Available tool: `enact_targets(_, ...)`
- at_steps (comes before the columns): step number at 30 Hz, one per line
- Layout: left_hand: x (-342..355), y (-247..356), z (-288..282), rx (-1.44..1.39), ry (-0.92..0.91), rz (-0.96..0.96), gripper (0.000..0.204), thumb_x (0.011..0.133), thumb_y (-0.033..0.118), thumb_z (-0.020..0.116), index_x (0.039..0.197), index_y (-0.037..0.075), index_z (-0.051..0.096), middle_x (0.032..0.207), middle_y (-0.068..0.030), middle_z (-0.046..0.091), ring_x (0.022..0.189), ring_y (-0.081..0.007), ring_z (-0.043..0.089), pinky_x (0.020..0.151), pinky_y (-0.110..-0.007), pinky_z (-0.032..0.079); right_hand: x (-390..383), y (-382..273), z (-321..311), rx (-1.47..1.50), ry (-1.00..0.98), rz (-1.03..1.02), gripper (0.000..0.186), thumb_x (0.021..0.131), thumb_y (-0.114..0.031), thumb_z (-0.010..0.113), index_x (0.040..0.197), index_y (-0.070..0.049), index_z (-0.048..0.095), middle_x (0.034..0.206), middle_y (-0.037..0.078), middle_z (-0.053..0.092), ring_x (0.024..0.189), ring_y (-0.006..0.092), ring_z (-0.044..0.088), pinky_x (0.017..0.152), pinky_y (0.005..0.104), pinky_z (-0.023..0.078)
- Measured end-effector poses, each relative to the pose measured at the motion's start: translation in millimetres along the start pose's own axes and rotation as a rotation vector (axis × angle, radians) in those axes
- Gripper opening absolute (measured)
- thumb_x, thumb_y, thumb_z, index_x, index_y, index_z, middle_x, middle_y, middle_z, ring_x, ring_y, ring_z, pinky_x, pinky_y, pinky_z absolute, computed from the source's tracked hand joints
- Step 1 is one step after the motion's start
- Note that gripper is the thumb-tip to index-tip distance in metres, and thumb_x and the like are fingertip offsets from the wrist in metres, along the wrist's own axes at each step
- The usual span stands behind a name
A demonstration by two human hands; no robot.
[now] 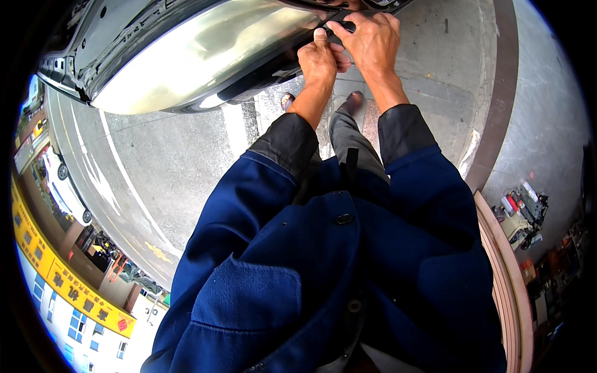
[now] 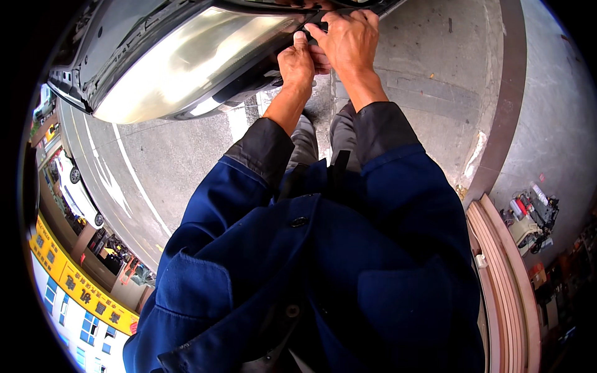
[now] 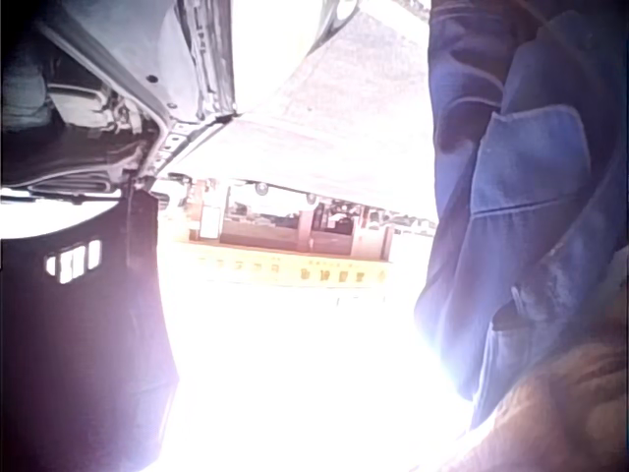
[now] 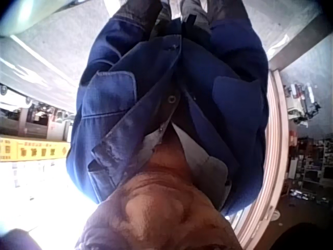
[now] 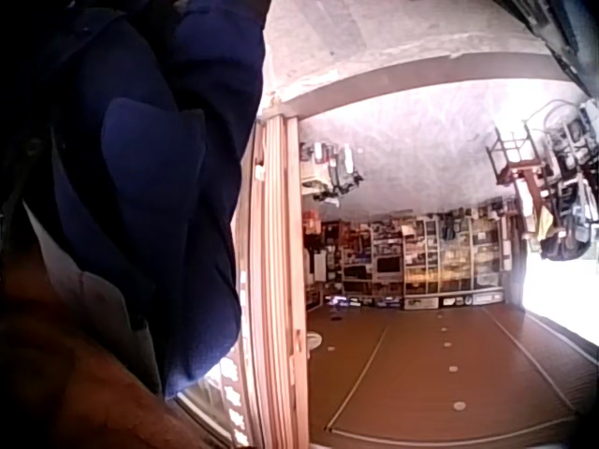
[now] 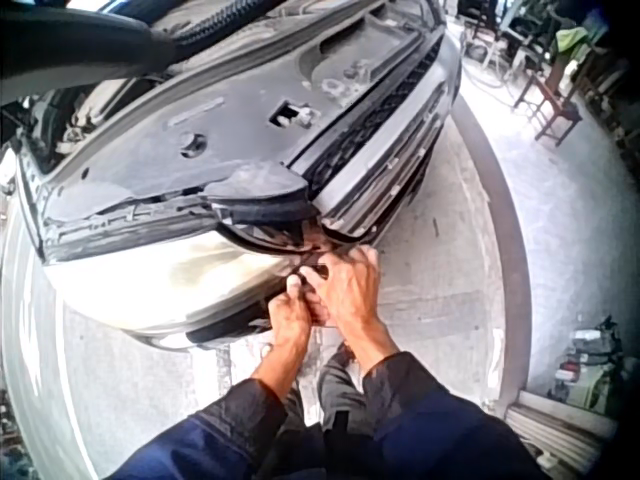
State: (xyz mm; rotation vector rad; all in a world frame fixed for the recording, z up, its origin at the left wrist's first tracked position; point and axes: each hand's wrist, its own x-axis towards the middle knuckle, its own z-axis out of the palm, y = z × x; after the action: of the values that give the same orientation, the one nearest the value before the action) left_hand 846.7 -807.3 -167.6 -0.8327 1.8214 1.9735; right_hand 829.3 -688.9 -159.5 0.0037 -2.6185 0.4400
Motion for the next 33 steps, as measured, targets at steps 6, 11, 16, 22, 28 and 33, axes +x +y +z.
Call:
enact_targets(6,1.8,1.8,13.1,-0.012,0.04,-0.086,0.073,0.113,0.05,0.035,0.073,-0.005,0.063,0.06,-0.0168,0.066,0.047,-0.0256,0.064,0.044,-0.036,0.055,2.0,1.8,-2.9,0.02,-0.006,-0.027,0.042,0.073,-0.053,0.087,0.088,-0.014,0.083,0.075,0.011,0.074,0.082,0.0256,0.067,0.091,0.0391,0.048)
enact_targets(11,12.1,-12.3,34.5,0.041,0.196,-0.012,0.078,0.112,0.054,0.034,0.065,-0.003,0.06,0.058,-0.0135,0.063,0.045,-0.0235,0.061,0.043,-0.037,0.054,11.7,-12.2,-9.6,0.12,-0.026,0.108,0.038,0.074,-0.042,0.086,0.081,-0.005,0.079,0.075,0.017,0.073,0.084,0.0361,0.068,0.089,0.0465,0.05)
enact_targets(16,7.9,-14.0,28.3,-0.04,0.11,0.055,0.078,0.112,0.053,0.037,0.062,-0.002,0.059,0.056,-0.0125,0.061,0.042,-0.0221,0.058,0.041,-0.037,0.051,9.9,-11.5,-11.0,0.161,-0.017,0.149,0.034,0.074,-0.038,0.086,0.08,-0.004,0.079,0.076,0.016,0.073,0.084,0.0354,0.067,0.096,0.0479,0.048)
enact_targets(22,4.7,-7.0,28.1,0.066,0.158,0.089,0.076,0.112,0.053,0.038,0.067,-0.004,0.061,0.059,-0.0133,0.063,0.045,-0.0225,0.06,0.042,-0.039,0.053,4.8,1.0,-6.0,0.053,-0.032,-0.058,0.039,0.076,-0.049,0.086,0.093,-0.014,0.084,0.079,0.011,0.076,0.085,0.0263,0.07,0.095,0.04,0.046)
enact_targets(28,9.8,-12.4,50.2,-0.121,0.183,-0.039,0.082,0.11,0.061,0.027,0.083,-0.007,0.064,0.068,-0.0152,0.067,0.056,-0.0256,0.067,0.046,-0.037,0.057,20.6,21.7,-41.5,0.017,-0.175,-0.307,0.039,0.082,-0.048,0.081,0.087,-0.01,0.08,0.077,0.009,0.075,0.084,0.0261,0.07,0.101,0.0433,0.045)
enact_targets(33,5.6,-8.9,42.4,-0.134,0.033,-0.107,0.086,0.109,0.065,0.022,0.077,-0.004,0.062,0.063,-0.0169,0.066,0.05,-0.0281,0.067,0.043,-0.038,0.057,49.1,26.8,-80.8,0.014,-0.255,-0.376,0.038,0.074,-0.04,0.084,0.078,-0.003,0.078,0.075,0.016,0.073,0.086,0.0343,0.067,0.102,0.0502,0.046)
